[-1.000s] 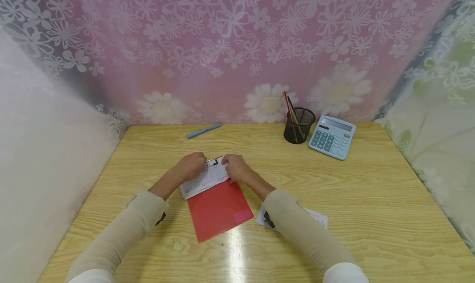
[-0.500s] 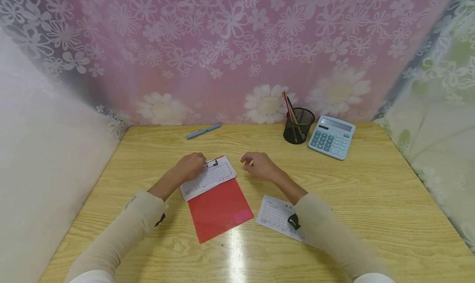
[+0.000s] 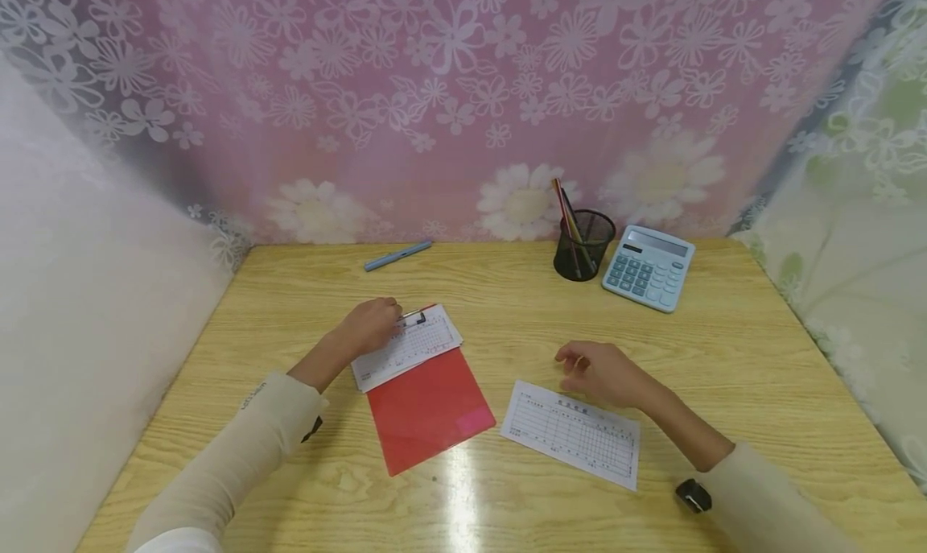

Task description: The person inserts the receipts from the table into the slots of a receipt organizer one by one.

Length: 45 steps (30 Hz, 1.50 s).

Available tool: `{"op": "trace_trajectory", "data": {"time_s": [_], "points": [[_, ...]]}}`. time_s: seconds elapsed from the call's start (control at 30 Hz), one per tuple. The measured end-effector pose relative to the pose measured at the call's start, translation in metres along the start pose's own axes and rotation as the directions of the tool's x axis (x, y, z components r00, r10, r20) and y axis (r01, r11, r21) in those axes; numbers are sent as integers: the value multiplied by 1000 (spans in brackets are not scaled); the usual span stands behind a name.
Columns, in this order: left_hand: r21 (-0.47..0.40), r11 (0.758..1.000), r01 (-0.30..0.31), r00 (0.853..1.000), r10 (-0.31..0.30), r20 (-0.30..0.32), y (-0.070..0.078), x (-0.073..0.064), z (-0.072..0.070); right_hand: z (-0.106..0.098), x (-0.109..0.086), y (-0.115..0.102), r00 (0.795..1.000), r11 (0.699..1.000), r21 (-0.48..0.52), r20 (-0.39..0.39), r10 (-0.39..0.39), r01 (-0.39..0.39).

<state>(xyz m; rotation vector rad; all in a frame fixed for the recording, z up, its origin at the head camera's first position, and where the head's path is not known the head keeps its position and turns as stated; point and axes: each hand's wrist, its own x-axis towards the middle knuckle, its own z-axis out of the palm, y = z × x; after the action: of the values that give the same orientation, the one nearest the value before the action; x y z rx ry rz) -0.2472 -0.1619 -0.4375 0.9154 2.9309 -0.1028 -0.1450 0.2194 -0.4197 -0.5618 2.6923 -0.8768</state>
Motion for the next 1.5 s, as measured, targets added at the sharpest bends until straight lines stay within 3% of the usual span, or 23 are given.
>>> {"op": "trace_trajectory", "data": {"time_s": [0.1,0.23,0.43,0.53,0.93,1.07,1.2,1.5], "points": [[18,1000,3,1000,-3,-6,0,0,0,0,-22,8,999,999,-35,26,24,-23],[11,1000,9,1000,-9,-6,1,1,-1,1,-44,14,992,990,-72,32,123,-120],[-3,1000,18,1000,-18,3,2,1,0,0,-59,18,980,976,-126,66,187,-178],[-19,1000,17,1000,-17,4,2,0,1,2,-61,18,973,967,-144,72,220,-208],[-61,998,13,1000,-13,1,1,0,1,2,-59,19,985,977,-135,28,169,-164],[-45,999,-10,1000,10,-13,0,1,0,4,-58,20,988,979,-133,-6,155,-154],[-51,999,3,1000,-3,0,1,1,-1,5,-58,24,989,977,-156,-63,137,-146],[-41,999,23,1000,-22,7,4,-1,-3,-6,-55,31,957,964,-49,-139,253,-262]]}}
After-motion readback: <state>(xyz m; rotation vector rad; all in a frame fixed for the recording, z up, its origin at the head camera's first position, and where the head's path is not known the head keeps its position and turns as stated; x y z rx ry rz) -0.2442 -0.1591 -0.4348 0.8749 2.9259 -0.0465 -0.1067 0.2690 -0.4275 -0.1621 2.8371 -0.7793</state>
